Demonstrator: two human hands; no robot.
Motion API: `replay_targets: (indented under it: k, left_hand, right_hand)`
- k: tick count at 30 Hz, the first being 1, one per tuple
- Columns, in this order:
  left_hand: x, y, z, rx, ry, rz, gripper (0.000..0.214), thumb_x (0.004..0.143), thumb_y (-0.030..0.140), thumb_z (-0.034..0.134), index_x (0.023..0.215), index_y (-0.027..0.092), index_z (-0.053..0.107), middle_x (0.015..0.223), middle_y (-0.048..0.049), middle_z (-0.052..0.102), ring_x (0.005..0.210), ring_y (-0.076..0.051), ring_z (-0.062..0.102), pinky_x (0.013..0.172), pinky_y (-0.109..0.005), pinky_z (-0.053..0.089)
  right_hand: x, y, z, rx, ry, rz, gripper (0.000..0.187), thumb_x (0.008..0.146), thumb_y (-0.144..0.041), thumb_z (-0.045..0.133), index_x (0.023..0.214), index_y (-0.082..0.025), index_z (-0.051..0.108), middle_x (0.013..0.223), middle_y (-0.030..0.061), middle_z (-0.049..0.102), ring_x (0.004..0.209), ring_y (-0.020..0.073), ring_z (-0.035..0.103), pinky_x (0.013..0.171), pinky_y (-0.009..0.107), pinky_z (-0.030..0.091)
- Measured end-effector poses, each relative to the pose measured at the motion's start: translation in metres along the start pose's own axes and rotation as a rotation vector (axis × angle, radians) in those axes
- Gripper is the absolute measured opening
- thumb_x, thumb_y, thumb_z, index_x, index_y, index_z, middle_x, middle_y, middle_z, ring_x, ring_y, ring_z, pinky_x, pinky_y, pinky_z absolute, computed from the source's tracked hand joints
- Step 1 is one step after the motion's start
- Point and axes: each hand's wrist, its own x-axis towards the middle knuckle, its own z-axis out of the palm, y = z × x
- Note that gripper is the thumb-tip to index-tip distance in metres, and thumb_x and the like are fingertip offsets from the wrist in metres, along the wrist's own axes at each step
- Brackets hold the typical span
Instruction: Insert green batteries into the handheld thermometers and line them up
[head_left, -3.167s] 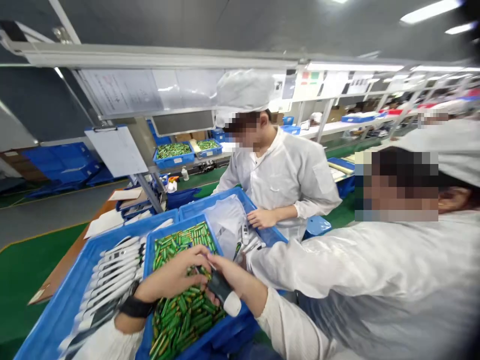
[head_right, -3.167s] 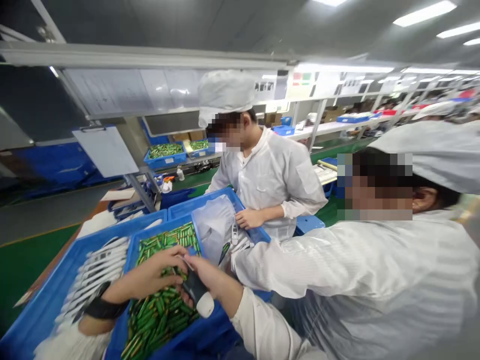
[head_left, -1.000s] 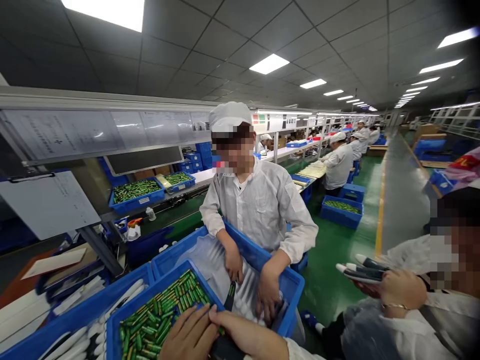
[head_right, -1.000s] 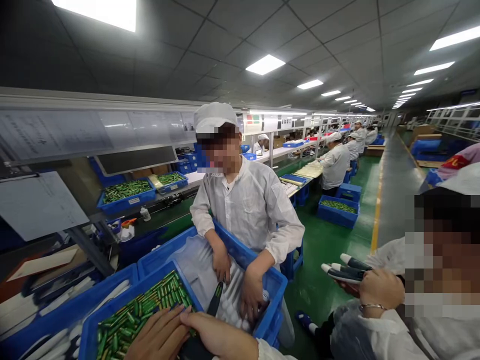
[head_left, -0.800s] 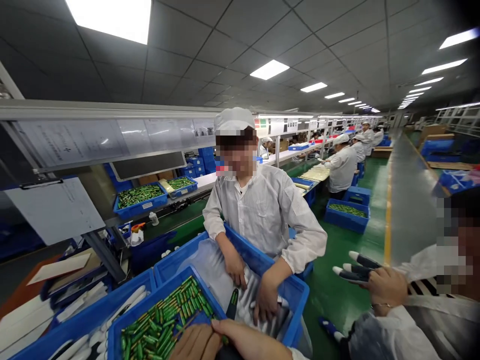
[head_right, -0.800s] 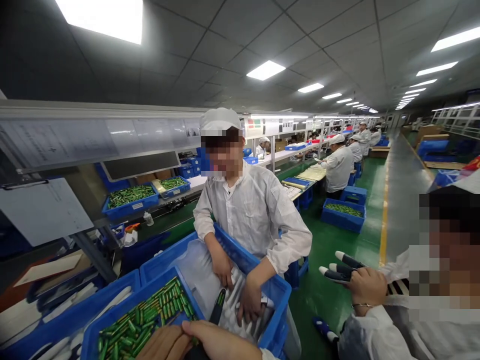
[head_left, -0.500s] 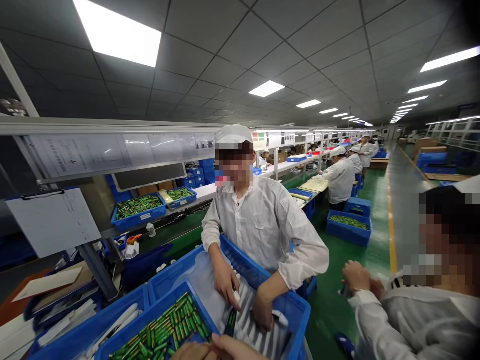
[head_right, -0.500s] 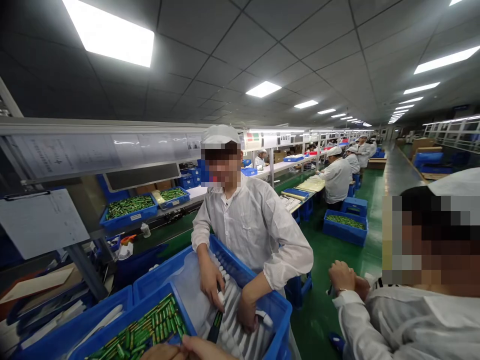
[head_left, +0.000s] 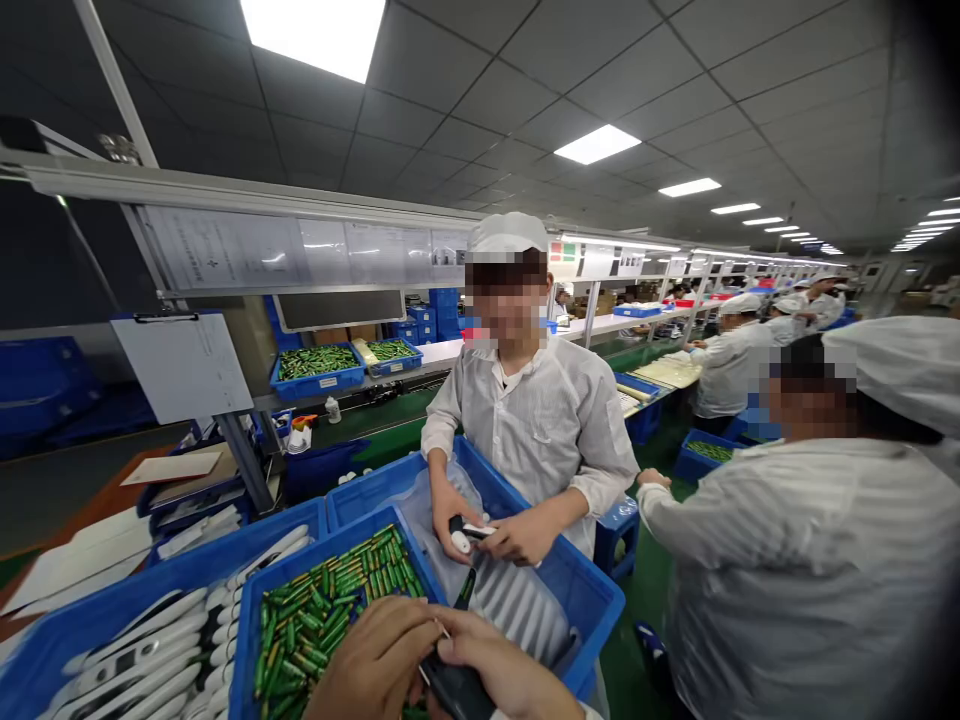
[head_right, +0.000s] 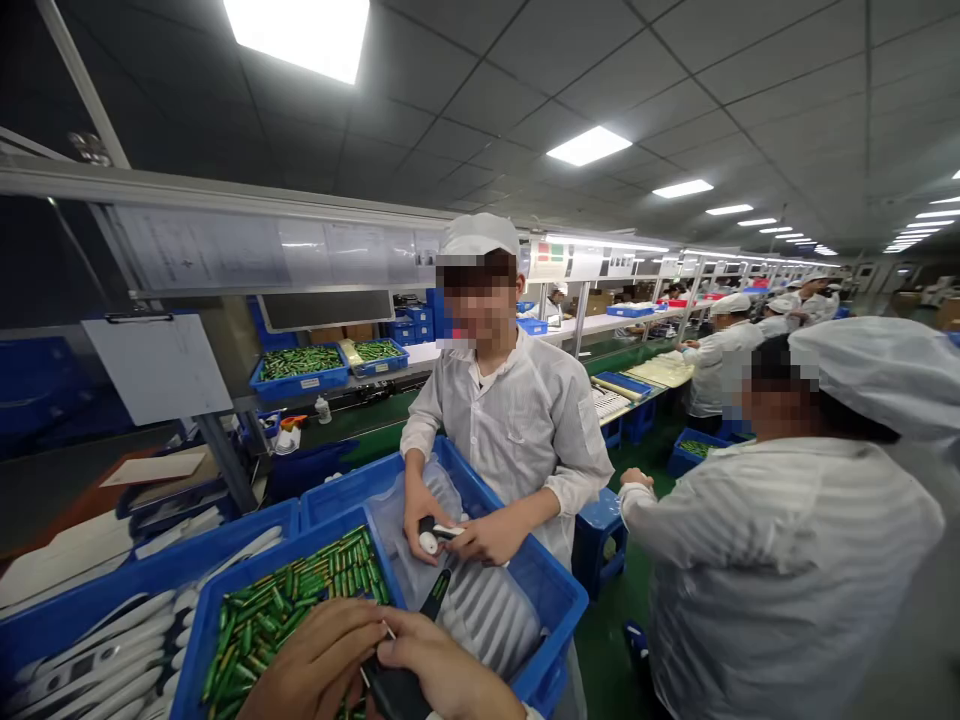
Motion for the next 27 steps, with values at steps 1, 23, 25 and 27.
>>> replay_targets:
  k: [1,23,25,27]
  left_hand:
    - [-0.003,-0.001,0.002,-0.017,-0.014,-0.049,0.034,0.095,0.015,0.040,0.111,0.025,0.068,0.109,-0.0052,0.074,0.102,-0.015,0.069,0.087,-0.022,0.058]
    - [-0.008,-0.012,0.010,-0.322,-0.046,-0.631,0.028,0.096,0.029,0.047,0.119,0.018,0.060,0.107,-0.0086,0.069,0.097,-0.020,0.065,0.088,-0.035,0.053]
    - [-0.011,-0.015,0.013,-0.278,-0.191,-0.603,0.018,0.092,0.026,0.049,0.102,0.018,0.063,0.098,-0.0070,0.068,0.091,-0.020,0.064,0.084,-0.034,0.051]
    - [-0.017,-0.018,0.019,-0.270,-0.385,-0.530,0.015,0.088,0.022,0.053,0.096,0.019,0.064,0.097,-0.0071,0.068,0.093,-0.022,0.063,0.084,-0.034,0.050]
  right_hand:
    - [0.000,0.002,-0.001,0.012,-0.006,-0.007,0.042,0.078,-0.056,0.070,0.112,-0.033,0.071,0.092,0.0030,0.069,0.089,0.0243,0.068,0.075,0.036,0.056]
    - [-0.007,-0.004,0.008,0.233,-0.031,-0.057,0.029,0.085,-0.037,0.063,0.103,-0.019,0.051,0.079,0.0015,0.068,0.044,0.0123,0.057,0.038,0.024,0.047]
    - [-0.004,-0.003,0.006,0.264,-0.023,-0.036,0.030,0.087,-0.044,0.060,0.101,-0.019,0.051,0.070,0.0005,0.066,0.042,0.0128,0.055,0.037,0.023,0.045]
    - [-0.002,-0.001,0.002,0.288,-0.030,0.003,0.038,0.091,-0.055,0.052,0.097,-0.017,0.053,0.061,0.0002,0.062,0.039,0.0136,0.053,0.036,0.023,0.043]
